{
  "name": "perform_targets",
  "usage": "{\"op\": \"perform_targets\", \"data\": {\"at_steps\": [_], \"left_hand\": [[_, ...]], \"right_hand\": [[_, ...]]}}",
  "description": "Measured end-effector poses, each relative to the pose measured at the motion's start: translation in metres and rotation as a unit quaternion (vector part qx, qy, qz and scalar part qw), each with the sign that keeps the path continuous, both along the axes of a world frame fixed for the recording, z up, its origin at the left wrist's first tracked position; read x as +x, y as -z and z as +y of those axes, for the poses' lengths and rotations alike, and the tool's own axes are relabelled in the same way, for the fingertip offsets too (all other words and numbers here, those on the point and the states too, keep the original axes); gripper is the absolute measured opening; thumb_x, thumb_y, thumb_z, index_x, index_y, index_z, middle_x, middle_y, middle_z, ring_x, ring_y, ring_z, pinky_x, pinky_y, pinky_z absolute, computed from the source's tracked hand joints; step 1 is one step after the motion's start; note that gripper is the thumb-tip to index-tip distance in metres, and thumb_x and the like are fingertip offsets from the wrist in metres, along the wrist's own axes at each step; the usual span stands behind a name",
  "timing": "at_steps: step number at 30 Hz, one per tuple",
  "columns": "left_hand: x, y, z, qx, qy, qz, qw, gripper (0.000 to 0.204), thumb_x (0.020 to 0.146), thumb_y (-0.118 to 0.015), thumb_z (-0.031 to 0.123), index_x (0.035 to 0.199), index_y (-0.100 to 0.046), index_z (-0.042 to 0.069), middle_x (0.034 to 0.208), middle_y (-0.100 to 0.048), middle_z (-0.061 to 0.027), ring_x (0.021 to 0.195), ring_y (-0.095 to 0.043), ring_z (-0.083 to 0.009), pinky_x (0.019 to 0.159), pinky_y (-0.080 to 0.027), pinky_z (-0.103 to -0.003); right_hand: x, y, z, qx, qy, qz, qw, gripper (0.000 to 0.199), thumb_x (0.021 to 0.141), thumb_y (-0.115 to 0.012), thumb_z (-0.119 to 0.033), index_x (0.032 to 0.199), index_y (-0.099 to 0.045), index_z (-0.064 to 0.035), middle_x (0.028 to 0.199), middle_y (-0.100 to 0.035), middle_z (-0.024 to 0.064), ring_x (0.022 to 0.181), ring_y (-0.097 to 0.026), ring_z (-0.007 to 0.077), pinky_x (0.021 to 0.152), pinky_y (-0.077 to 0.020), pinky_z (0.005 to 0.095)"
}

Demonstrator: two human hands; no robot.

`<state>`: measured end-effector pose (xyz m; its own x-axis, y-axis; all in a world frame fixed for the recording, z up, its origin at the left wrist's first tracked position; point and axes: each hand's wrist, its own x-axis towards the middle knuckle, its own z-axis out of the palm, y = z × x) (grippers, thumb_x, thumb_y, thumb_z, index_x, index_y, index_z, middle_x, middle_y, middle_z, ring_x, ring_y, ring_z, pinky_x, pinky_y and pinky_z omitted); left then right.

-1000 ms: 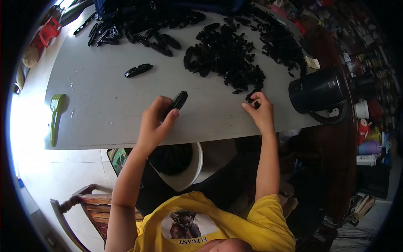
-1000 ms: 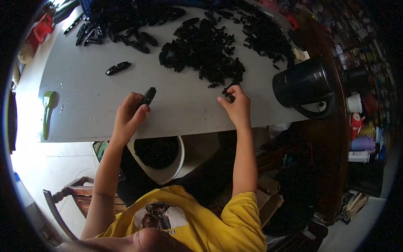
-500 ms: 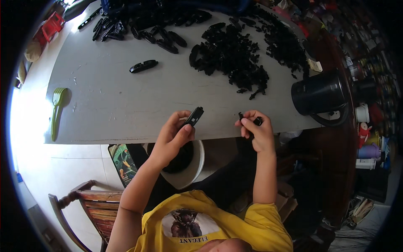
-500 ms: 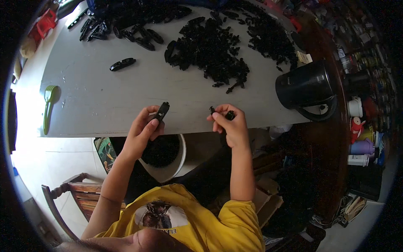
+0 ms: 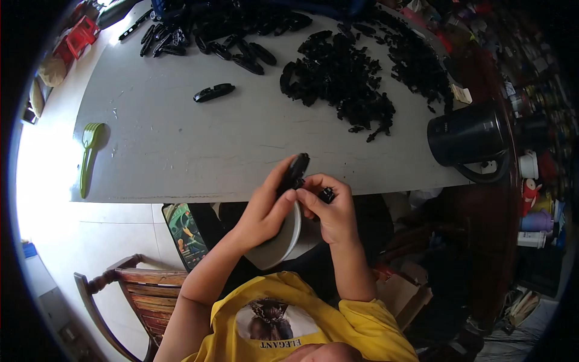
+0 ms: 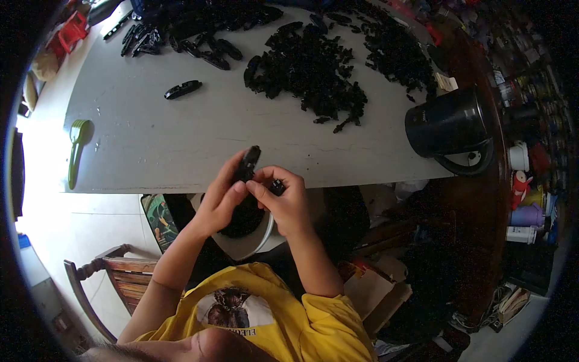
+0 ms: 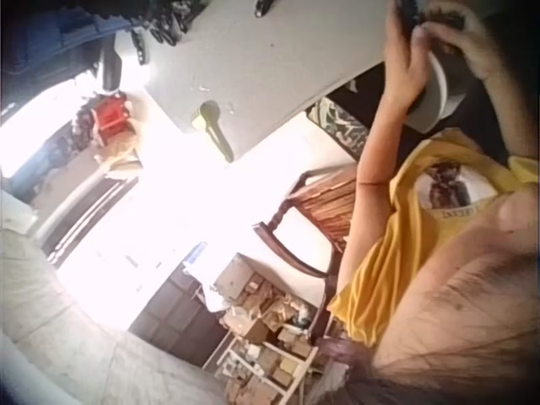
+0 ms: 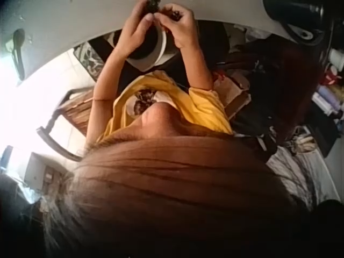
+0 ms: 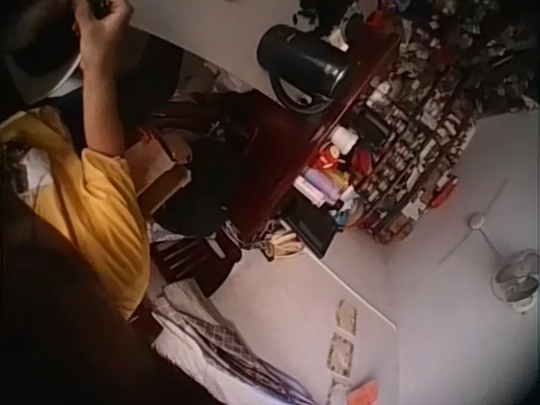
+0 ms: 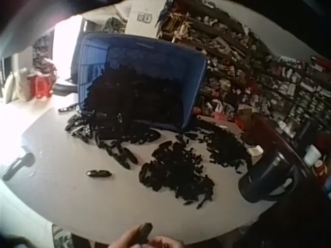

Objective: Manually assembling small black plastic components at a white table.

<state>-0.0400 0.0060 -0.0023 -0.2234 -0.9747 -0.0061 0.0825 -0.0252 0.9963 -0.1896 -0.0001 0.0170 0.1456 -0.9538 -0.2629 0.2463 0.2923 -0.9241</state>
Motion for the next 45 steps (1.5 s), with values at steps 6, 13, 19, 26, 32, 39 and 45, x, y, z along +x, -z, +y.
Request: {"op": "perform_targets", "data": {"at_steps": [6,13,19,26,32,39,45], "left_hand": [[0.004,-0.005,0.005,-0.055,0.039,-0.044,0.997,0.051,0.091,-0.041,0.007,0.140,-0.026,0.002,0.104,-0.055,-0.0118,0.084,-0.050,-0.0136,0.079,-0.042,-0.023],[0.010,-0.011,0.003,-0.042,0.088,-0.024,0.995,0.049,0.090,-0.044,0.007,0.138,-0.033,0.004,0.080,-0.055,-0.0076,0.072,-0.050,-0.0158,0.069,-0.044,-0.025],[0.063,0.004,-0.084,-0.318,-0.191,-0.495,0.786,0.051,0.078,-0.061,0.009,0.127,-0.046,0.008,0.115,-0.049,-0.0197,0.102,-0.049,-0.0353,0.088,-0.041,-0.040],[0.100,0.004,-0.126,-0.214,-0.183,-0.659,0.698,0.037,0.081,-0.057,0.010,0.118,-0.050,0.006,0.101,-0.058,-0.0140,0.096,-0.055,-0.0281,0.081,-0.043,-0.036],[0.063,-0.001,-0.069,-0.107,-0.102,-0.257,0.955,0.026,0.094,-0.043,0.018,0.113,-0.051,0.002,0.069,-0.055,-0.0097,0.059,-0.053,-0.0208,0.057,-0.042,-0.031],[0.029,-0.001,-0.026,0.074,-0.002,0.006,0.997,0.028,0.096,-0.038,0.020,0.114,-0.049,0.002,0.073,-0.053,-0.0044,0.054,-0.045,-0.0082,0.052,-0.035,-0.021],[0.014,-0.002,-0.014,0.103,0.014,0.138,0.985,0.030,0.097,-0.034,0.017,0.123,-0.039,0.001,0.078,-0.052,-0.0042,0.052,-0.038,-0.0057,0.051,-0.032,-0.018]], "right_hand": [[0.014,0.000,-0.002,-0.037,0.050,0.003,0.998,0.014,0.078,-0.069,-0.009,0.082,-0.057,-0.0031,0.068,-0.053,-0.0007,0.052,-0.045,0.0049,0.046,-0.0334,0.0165],[-0.002,0.017,-0.003,-0.040,-0.023,-0.047,0.998,0.017,0.080,-0.067,-0.015,0.084,-0.053,-0.0056,0.072,-0.055,0.0008,0.055,-0.048,0.0085,0.047,-0.0362,0.0208],[-0.076,0.016,-0.042,-0.047,0.156,-0.018,0.987,0.018,0.083,-0.061,-0.021,0.088,-0.054,-0.0051,0.075,-0.057,0.0080,0.057,-0.053,0.0153,0.050,-0.0421,0.0267],[-0.102,0.014,-0.098,-0.143,0.021,0.581,0.801,0.009,0.079,-0.065,-0.007,0.082,-0.057,-0.0040,0.065,-0.058,0.0055,0.054,-0.056,0.0125,0.047,-0.0432,0.0272],[-0.096,0.009,-0.070,-0.048,0.017,0.206,0.977,0.012,0.080,-0.060,-0.001,0.090,-0.055,0.0030,0.070,-0.060,0.0093,0.048,-0.054,0.0124,0.042,-0.0406,0.0216],[-0.058,-0.001,-0.029,-0.018,-0.014,0.100,0.995,0.013,0.080,-0.059,-0.004,0.090,-0.055,0.0028,0.083,-0.063,0.0189,0.049,-0.053,0.0120,0.042,-0.0409,0.0208],[-0.030,-0.002,-0.005,-0.027,0.012,0.067,0.997,0.013,0.078,-0.062,-0.006,0.085,-0.056,0.0040,0.073,-0.056,0.0078,0.048,-0.053,0.0134,0.043,-0.0410,0.0230]]}}
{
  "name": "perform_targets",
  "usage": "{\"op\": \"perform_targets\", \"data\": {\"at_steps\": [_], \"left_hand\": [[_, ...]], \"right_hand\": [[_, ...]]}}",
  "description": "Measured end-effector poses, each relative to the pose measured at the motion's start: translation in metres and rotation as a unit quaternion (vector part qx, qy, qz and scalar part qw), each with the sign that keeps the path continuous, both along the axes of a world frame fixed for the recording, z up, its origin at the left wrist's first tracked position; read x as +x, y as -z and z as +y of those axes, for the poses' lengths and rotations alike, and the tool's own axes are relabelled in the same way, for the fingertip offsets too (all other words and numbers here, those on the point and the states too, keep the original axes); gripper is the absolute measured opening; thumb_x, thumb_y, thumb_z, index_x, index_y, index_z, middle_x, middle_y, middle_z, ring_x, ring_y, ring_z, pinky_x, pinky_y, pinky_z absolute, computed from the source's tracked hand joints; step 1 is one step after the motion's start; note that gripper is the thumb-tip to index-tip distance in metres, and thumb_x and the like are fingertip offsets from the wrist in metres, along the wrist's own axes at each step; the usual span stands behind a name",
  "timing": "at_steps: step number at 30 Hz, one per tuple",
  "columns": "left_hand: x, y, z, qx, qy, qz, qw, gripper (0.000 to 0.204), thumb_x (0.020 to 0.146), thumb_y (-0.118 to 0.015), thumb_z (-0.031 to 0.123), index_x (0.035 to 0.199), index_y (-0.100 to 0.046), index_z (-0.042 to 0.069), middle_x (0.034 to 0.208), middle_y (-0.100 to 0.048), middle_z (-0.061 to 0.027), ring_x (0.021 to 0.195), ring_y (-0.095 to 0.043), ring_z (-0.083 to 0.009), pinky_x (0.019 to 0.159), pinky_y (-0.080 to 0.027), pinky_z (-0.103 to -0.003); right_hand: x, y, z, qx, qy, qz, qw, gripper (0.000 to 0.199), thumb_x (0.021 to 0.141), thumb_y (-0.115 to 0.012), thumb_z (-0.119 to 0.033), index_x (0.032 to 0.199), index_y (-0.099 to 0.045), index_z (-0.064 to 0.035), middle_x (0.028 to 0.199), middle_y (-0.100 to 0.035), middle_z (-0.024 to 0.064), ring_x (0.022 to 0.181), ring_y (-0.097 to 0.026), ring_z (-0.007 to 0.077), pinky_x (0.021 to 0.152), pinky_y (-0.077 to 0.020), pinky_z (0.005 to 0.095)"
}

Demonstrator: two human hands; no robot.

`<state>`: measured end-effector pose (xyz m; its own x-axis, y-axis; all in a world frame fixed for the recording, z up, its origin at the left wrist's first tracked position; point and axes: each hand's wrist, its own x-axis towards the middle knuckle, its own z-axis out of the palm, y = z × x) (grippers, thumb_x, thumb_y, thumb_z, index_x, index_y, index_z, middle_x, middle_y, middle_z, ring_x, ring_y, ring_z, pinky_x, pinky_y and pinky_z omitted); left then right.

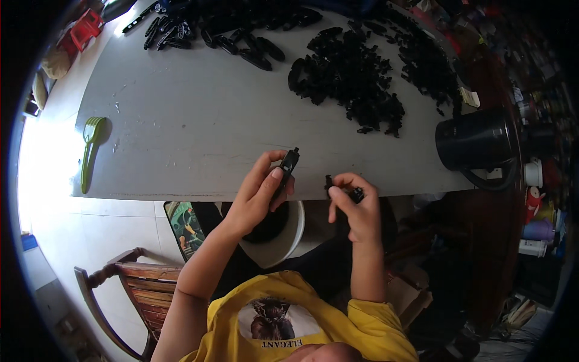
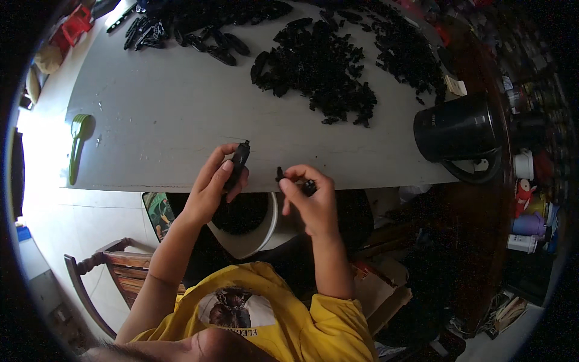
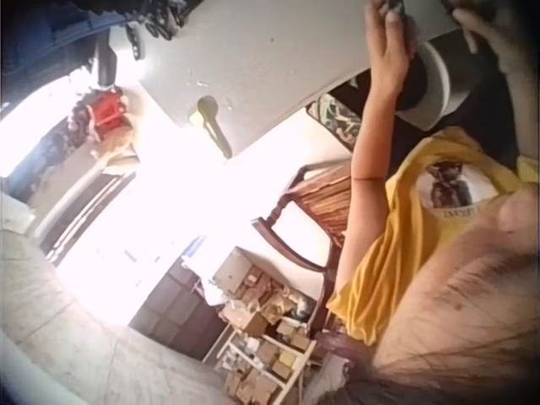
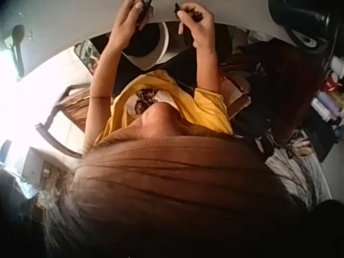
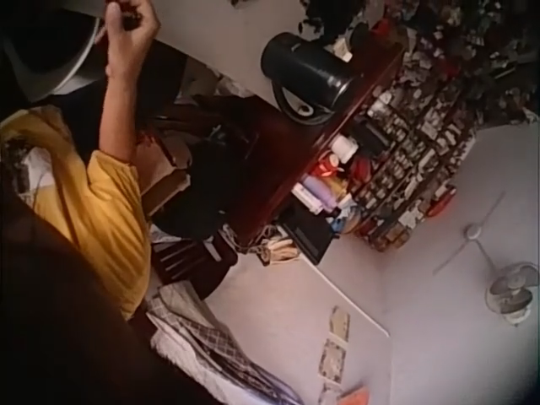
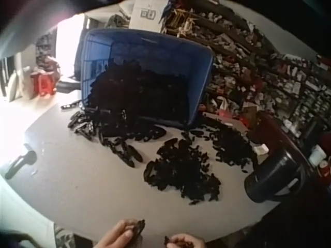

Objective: Manually assembling small black plastic components at a white table.

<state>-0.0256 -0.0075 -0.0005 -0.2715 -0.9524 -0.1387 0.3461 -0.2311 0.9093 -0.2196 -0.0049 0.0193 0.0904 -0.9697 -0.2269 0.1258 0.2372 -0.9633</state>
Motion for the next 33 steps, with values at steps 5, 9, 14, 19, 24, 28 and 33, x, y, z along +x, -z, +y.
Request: {"op": "perform_targets", "data": {"at_steps": [5,9,14,19,24,28,33], "left_hand": [[-0.003,0.003,0.004,-0.031,0.005,-0.026,0.999,0.044,0.096,-0.037,0.024,0.133,-0.031,0.001,0.086,-0.053,-0.0065,0.061,-0.043,-0.0077,0.058,-0.035,-0.020],[0.003,-0.007,0.007,-0.129,0.044,-0.167,0.976,0.055,0.093,-0.042,0.015,0.141,-0.021,0.001,0.105,-0.052,-0.0098,0.081,-0.051,-0.0134,0.075,-0.041,-0.023],[0.001,-0.014,0.006,-0.158,0.054,-0.185,0.968,0.059,0.088,-0.042,0.003,0.143,-0.019,0.002,0.126,-0.047,-0.0183,0.110,-0.051,-0.0264,0.096,-0.035,-0.032],[0.007,-0.005,0.013,-0.284,0.089,-0.221,0.929,0.064,0.082,-0.042,-0.006,0.142,-0.020,0.002,0.108,-0.054,-0.0213,0.095,-0.057,-0.0353,0.087,-0.042,-0.035],[0.025,-0.009,0.035,-0.186,0.134,-0.226,0.947,0.061,0.080,-0.049,-0.002,0.138,-0.032,0.004,0.098,-0.057,-0.0217,0.098,-0.054,-0.0365,0.088,-0.043,-0.037],[0.054,-0.013,-0.008,-0.321,0.113,-0.387,0.857,0.047,0.074,-0.057,0.001,0.121,-0.052,0.005,0.115,-0.054,-0.0171,0.106,-0.051,-0.0331,0.091,-0.041,-0.041],[0.054,0.002,-0.134,-0.383,-0.162,-0.550,0.724,0.051,0.080,-0.060,0.015,0.129,-0.046,0.013,0.131,-0.041,-0.0170,0.120,-0.038,-0.0357,0.099,-0.034,-0.043]], "right_hand": [[0.027,0.003,0.006,0.016,-0.016,-0.048,0.999,0.013,0.079,-0.064,-0.003,0.088,-0.059,0.0046,0.074,-0.060,0.0071,0.051,-0.054,0.0115,0.045,-0.0425,0.0219],[0.037,-0.001,0.003,0.003,-0.043,-0.044,0.998,0.010,0.081,-0.063,-0.004,0.086,-0.059,0.0041,0.074,-0.060,0.0060,0.051,-0.053,0.0098,0.047,-0.0435,0.0213],[0.040,0.002,-0.003,-0.028,-0.039,-0.037,0.998,0.014,0.082,-0.065,-0.009,0.086,-0.057,0.0017,0.075,-0.056,0.0023,0.057,-0.053,0.0083,0.048,-0.0436,0.0207],[0.036,0.000,-0.002,0.000,-0.065,-0.067,0.996,0.016,0.080,-0.068,-0.012,0.082,-0.056,-0.0013,0.073,-0.056,0.0019,0.056,-0.052,0.0078,0.048,-0.0423,0.0200],[0.040,0.015,0.022,-0.001,-0.112,-0.028,0.993,0.016,0.080,-0.067,-0.009,0.089,-0.057,0.0002,0.071,-0.058,0.0015,0.058,-0.054,0.0069,0.054,-0.0411,0.0187],[0.034,0.039,0.037,-0.123,-0.192,0.078,0.970,0.044,0.081,-0.066,-0.012,0.120,-0.050,0.0012,0.114,-0.056,0.0102,0.104,-0.051,0.0156,0.090,-0.0389,0.0284],[0.031,0.021,0.036,-0.146,-0.209,0.107,0.961,0.032,0.081,-0.064,-0.012,0.110,-0.058,0.0011,0.109,-0.060,0.0114,0.102,-0.056,0.0196,0.089,-0.0415,0.0300]]}}
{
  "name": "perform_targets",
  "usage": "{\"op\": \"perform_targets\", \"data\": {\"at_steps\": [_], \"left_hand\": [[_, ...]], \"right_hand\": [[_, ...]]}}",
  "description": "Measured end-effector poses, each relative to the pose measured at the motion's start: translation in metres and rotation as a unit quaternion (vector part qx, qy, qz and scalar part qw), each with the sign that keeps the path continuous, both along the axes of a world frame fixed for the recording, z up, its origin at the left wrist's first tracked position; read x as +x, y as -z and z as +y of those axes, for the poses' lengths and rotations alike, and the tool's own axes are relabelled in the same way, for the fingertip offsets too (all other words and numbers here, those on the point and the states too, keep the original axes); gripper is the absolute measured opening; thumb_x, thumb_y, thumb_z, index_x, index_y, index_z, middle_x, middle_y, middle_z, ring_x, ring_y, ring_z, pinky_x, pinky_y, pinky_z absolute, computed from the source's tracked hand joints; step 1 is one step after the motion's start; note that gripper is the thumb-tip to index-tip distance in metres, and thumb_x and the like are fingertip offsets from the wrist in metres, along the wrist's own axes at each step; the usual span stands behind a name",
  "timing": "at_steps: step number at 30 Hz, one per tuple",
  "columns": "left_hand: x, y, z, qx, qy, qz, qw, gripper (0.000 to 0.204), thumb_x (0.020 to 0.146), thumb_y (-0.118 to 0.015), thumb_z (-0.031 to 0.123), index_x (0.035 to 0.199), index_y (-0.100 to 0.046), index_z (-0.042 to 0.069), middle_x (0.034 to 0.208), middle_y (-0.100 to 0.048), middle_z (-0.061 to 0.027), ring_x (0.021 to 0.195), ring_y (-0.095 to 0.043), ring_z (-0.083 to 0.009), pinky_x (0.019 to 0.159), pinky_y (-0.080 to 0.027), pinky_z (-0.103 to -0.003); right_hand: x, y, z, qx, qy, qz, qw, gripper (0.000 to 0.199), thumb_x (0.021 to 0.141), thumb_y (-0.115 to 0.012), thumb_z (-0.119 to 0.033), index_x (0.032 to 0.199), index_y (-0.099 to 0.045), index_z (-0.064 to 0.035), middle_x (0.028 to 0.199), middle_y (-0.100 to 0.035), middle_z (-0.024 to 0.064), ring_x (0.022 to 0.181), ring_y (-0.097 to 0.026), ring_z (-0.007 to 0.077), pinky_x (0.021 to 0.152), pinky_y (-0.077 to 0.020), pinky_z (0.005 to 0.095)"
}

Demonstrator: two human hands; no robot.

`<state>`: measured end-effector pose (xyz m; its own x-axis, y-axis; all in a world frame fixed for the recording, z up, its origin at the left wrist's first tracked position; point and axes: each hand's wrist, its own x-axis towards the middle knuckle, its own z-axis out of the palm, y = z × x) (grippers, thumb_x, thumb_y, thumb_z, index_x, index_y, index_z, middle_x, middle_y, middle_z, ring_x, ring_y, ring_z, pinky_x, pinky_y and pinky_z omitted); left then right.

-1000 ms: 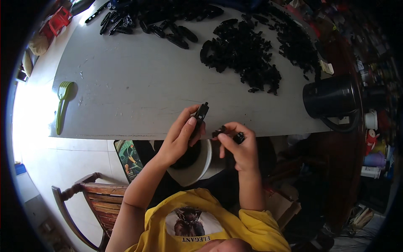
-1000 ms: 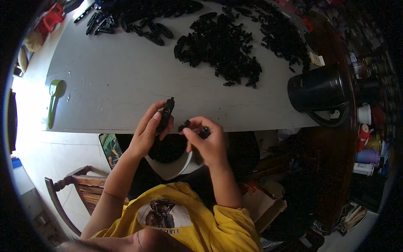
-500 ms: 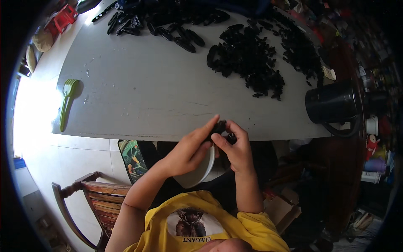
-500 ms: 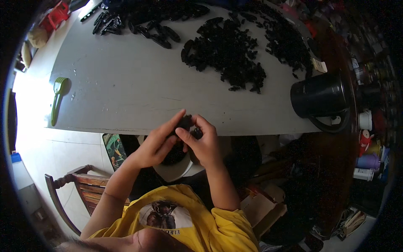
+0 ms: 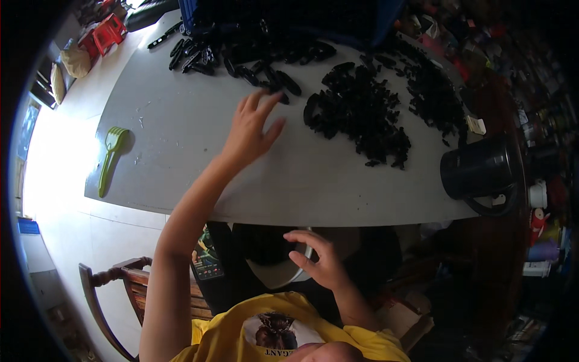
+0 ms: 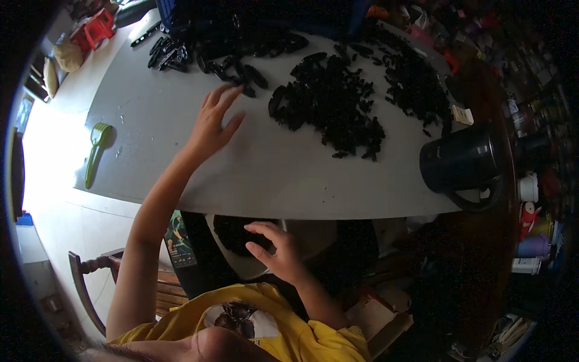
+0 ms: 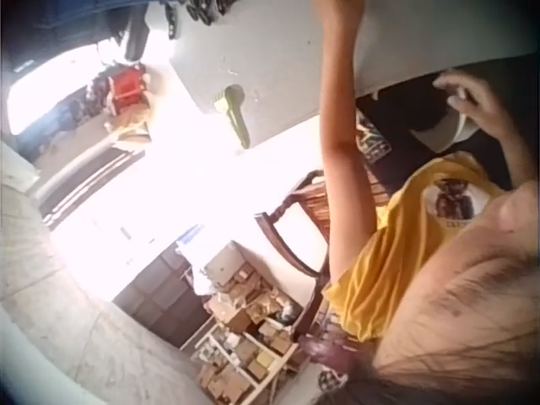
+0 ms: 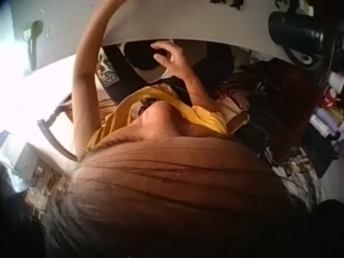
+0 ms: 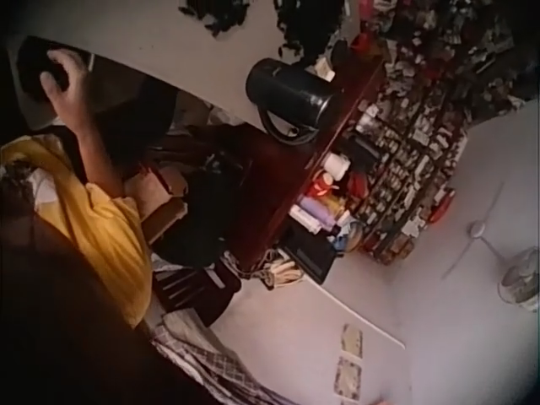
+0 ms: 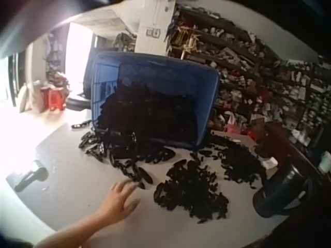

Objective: Manually assembling small black plastic components at a white table.

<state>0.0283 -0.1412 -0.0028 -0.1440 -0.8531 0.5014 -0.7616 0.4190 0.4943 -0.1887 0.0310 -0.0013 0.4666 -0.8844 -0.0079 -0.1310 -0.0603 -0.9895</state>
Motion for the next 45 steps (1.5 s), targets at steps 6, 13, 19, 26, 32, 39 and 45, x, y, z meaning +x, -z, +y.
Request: {"op": "perform_targets", "data": {"at_steps": [6,13,19,26,32,39,45], "left_hand": [[-0.011,0.018,-0.096,0.020,-0.178,-0.166,0.970,0.064,0.081,-0.055,0.048,0.136,-0.040,0.018,0.143,-0.027,-0.0166,0.133,-0.021,-0.0359,0.102,-0.021,-0.058],[0.004,0.008,-0.137,0.081,-0.205,-0.236,0.946,0.075,0.074,-0.052,0.067,0.137,-0.038,0.028,0.148,-0.019,-0.0134,0.137,-0.011,-0.0365,0.098,-0.011,-0.070],[0.028,0.018,-0.164,0.081,-0.204,-0.259,0.941,0.081,0.070,-0.048,0.074,0.139,-0.034,0.032,0.150,-0.016,-0.0123,0.136,-0.012,-0.0413,0.099,-0.012,-0.069],[0.033,0.013,-0.169,0.136,-0.159,-0.243,0.947,0.083,0.067,-0.045,0.079,0.138,-0.033,0.036,0.150,-0.016,-0.0107,0.132,-0.017,-0.0470,0.096,-0.025,-0.065],[0.046,0.019,-0.156,0.094,-0.129,-0.224,0.961,0.078,0.069,-0.052,0.071,0.134,-0.043,0.029,0.146,-0.025,-0.0115,0.129,-0.026,-0.0439,0.095,-0.030,-0.059],[0.043,0.006,-0.090,0.118,-0.091,-0.223,0.963,0.070,0.069,-0.059,0.062,0.124,-0.054,0.019,0.145,-0.027,-0.0102,0.125,-0.034,-0.0363,0.097,-0.030,-0.049],[0.045,0.011,-0.020,0.058,-0.077,-0.184,0.978,0.063,0.067,-0.064,0.056,0.114,-0.059,0.013,0.136,-0.039,-0.0091,0.120,-0.037,-0.0320,0.093,-0.032,-0.048]], "right_hand": [[-0.020,-0.022,-0.032,-0.035,0.073,0.034,0.996,0.016,0.082,-0.060,-0.008,0.093,-0.064,0.0023,0.097,-0.065,0.0108,0.093,-0.061,0.0189,0.084,-0.0452,0.0299],[-0.015,-0.044,-0.204,-0.261,0.118,0.127,0.950,0.025,0.084,-0.061,-0.016,0.103,-0.061,-0.0007,0.106,-0.061,0.0110,0.102,-0.057,0.0222,0.089,-0.0426,0.0310],[0.028,-0.010,-0.373,-0.342,0.170,0.315,0.869,0.050,0.084,-0.058,-0.043,0.119,-0.054,-0.0070,0.121,-0.053,0.0137,0.114,-0.048,0.0305,0.097,-0.0368,0.0377],[0.084,0.009,-0.445,-0.107,0.144,0.403,0.897,0.079,0.076,-0.033,-0.077,0.142,-0.019,-0.0368,0.148,-0.022,0.0084,0.134,-0.018,0.0418,0.105,-0.0142,0.0621],[0.115,0.001,-0.391,-0.150,0.157,0.454,0.864,0.076,0.075,-0.045,-0.072,0.139,-0.027,-0.0365,0.147,-0.028,0.0016,0.135,-0.019,0.0376,0.111,-0.0107,0.0479],[0.111,0.006,-0.312,-0.206,0.141,0.461,0.852,0.067,0.079,-0.049,-0.062,0.137,-0.031,-0.0338,0.140,-0.037,0.0000,0.131,-0.025,0.0407,0.108,-0.0180,0.0527],[0.112,0.032,-0.251,-0.308,0.181,0.420,0.834,0.067,0.076,-0.055,-0.060,0.135,-0.036,-0.0342,0.134,-0.044,0.0025,0.123,-0.031,0.0471,0.100,-0.0228,0.0614]]}}
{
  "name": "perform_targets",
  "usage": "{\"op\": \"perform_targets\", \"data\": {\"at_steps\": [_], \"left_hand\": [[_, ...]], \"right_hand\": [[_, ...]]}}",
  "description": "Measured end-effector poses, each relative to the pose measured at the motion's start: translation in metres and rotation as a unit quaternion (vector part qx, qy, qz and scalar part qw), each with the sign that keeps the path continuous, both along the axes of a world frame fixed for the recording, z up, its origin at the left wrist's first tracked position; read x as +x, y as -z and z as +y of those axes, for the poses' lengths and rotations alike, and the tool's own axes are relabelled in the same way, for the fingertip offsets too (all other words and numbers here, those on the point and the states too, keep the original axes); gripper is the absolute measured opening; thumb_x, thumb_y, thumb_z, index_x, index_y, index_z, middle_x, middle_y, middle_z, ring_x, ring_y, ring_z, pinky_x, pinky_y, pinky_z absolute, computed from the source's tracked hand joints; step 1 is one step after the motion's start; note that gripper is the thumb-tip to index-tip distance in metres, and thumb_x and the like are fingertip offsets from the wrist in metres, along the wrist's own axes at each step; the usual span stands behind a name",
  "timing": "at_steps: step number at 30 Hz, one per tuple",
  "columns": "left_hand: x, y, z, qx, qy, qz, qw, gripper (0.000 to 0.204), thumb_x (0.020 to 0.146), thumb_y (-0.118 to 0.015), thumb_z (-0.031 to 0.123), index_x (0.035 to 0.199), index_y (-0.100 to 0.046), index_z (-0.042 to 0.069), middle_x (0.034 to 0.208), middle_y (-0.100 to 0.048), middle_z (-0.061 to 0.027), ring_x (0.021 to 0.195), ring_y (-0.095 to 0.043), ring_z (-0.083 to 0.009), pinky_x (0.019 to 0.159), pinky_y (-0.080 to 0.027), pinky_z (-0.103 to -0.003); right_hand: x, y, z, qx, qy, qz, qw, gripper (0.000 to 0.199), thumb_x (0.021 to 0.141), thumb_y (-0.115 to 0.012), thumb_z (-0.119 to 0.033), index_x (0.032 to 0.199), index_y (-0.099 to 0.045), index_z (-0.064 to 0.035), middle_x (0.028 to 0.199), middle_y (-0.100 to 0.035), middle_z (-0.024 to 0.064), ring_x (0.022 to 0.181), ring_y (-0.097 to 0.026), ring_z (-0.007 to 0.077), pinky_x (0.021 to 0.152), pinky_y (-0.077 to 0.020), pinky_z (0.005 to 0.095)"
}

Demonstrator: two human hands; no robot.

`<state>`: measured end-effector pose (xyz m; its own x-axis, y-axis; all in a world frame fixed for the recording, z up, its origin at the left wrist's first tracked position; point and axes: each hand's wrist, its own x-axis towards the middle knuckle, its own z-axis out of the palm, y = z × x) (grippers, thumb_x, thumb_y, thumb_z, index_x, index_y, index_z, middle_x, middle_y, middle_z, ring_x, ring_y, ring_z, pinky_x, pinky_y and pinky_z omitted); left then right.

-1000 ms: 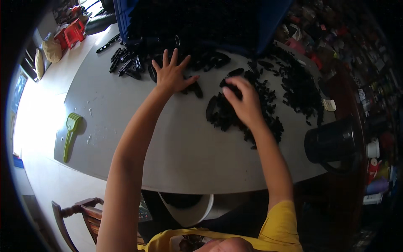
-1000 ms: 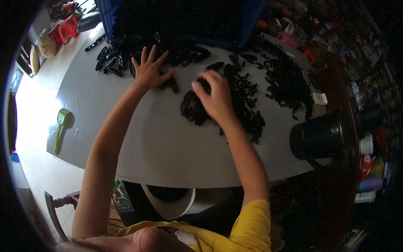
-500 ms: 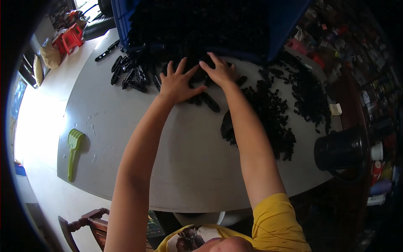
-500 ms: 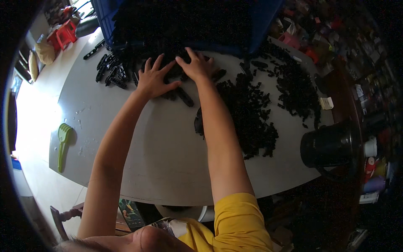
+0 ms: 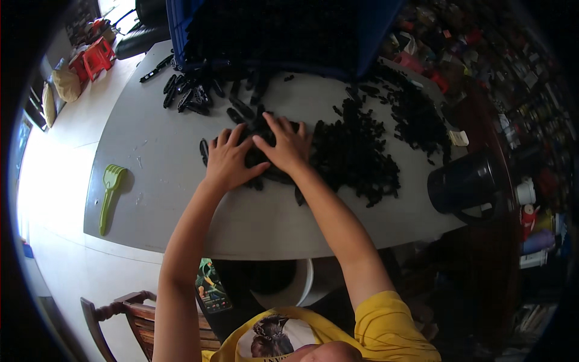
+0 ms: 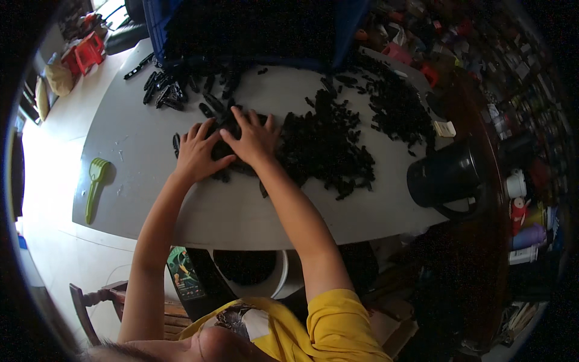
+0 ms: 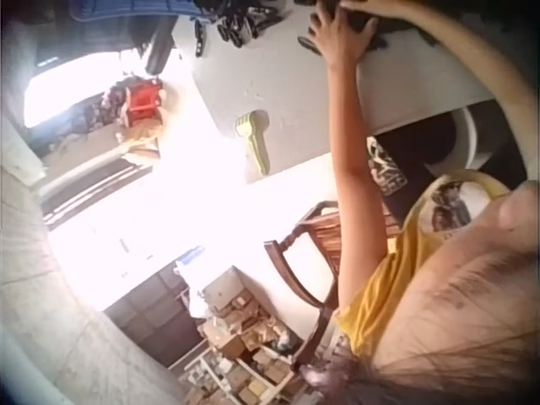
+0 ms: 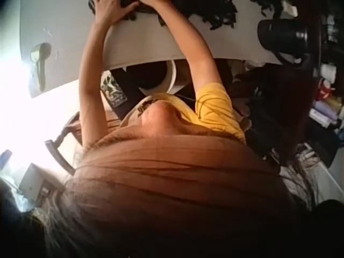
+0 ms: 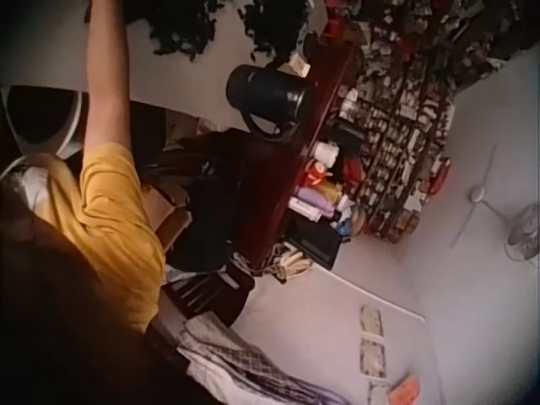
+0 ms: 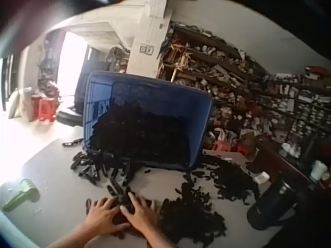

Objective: Manually assembling small black plastic components at a white table.

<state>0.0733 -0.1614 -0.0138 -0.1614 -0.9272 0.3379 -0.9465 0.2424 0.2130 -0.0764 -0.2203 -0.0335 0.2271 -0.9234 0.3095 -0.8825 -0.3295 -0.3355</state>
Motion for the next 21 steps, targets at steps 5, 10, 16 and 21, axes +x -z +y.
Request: {"op": "perform_targets", "data": {"at_steps": [5,10,16,21], "left_hand": [[0.001,-0.007,0.049,0.004,0.002,0.016,1.000,0.063,0.066,-0.066,0.052,0.114,-0.059,0.013,0.135,-0.040,-0.0092,0.120,-0.037,-0.0320,0.093,-0.032,-0.047],[0.007,-0.008,0.073,-0.010,0.007,-0.030,0.999,0.065,0.067,-0.067,0.051,0.117,-0.056,0.011,0.134,-0.040,-0.0127,0.123,-0.035,-0.0332,0.096,-0.029,-0.051],[-0.008,-0.037,0.087,-0.093,0.082,0.050,0.991,0.036,0.074,-0.065,0.014,0.109,-0.058,0.007,0.113,-0.051,-0.0126,0.110,-0.045,-0.0317,0.095,-0.034,-0.043],[-0.025,-0.036,0.106,-0.002,0.201,0.098,0.975,0.027,0.069,-0.068,0.013,0.095,-0.061,0.007,0.101,-0.051,-0.0083,0.099,-0.048,-0.0268,0.090,-0.037,-0.037]], "right_hand": [[0.003,-0.016,0.049,0.056,-0.027,0.009,0.998,0.065,0.079,-0.050,-0.061,0.136,-0.036,-0.0329,0.137,-0.040,0.0084,0.128,-0.025,0.0462,0.099,-0.0167,0.0682],[0.010,-0.009,0.081,-0.016,-0.008,-0.014,1.000,0.063,0.079,-0.053,-0.058,0.135,-0.040,-0.0306,0.131,-0.045,0.0095,0.125,-0.027,0.0463,0.097,-0.0169,0.0688],[-0.067,-0.056,0.081,-0.078,-0.069,-0.157,0.982,0.031,0.088,-0.055,-0.030,0.109,-0.063,-0.0092,0.120,-0.053,0.0156,0.121,-0.039,0.0338,0.101,-0.0311,0.0450],[-0.147,-0.055,0.115,0.054,-0.006,-0.400,0.915,0.017,0.089,-0.056,-0.013,0.099,-0.063,-0.0019,0.094,-0.065,0.0060,0.091,-0.060,0.0132,0.084,-0.0449,0.0261]]}}
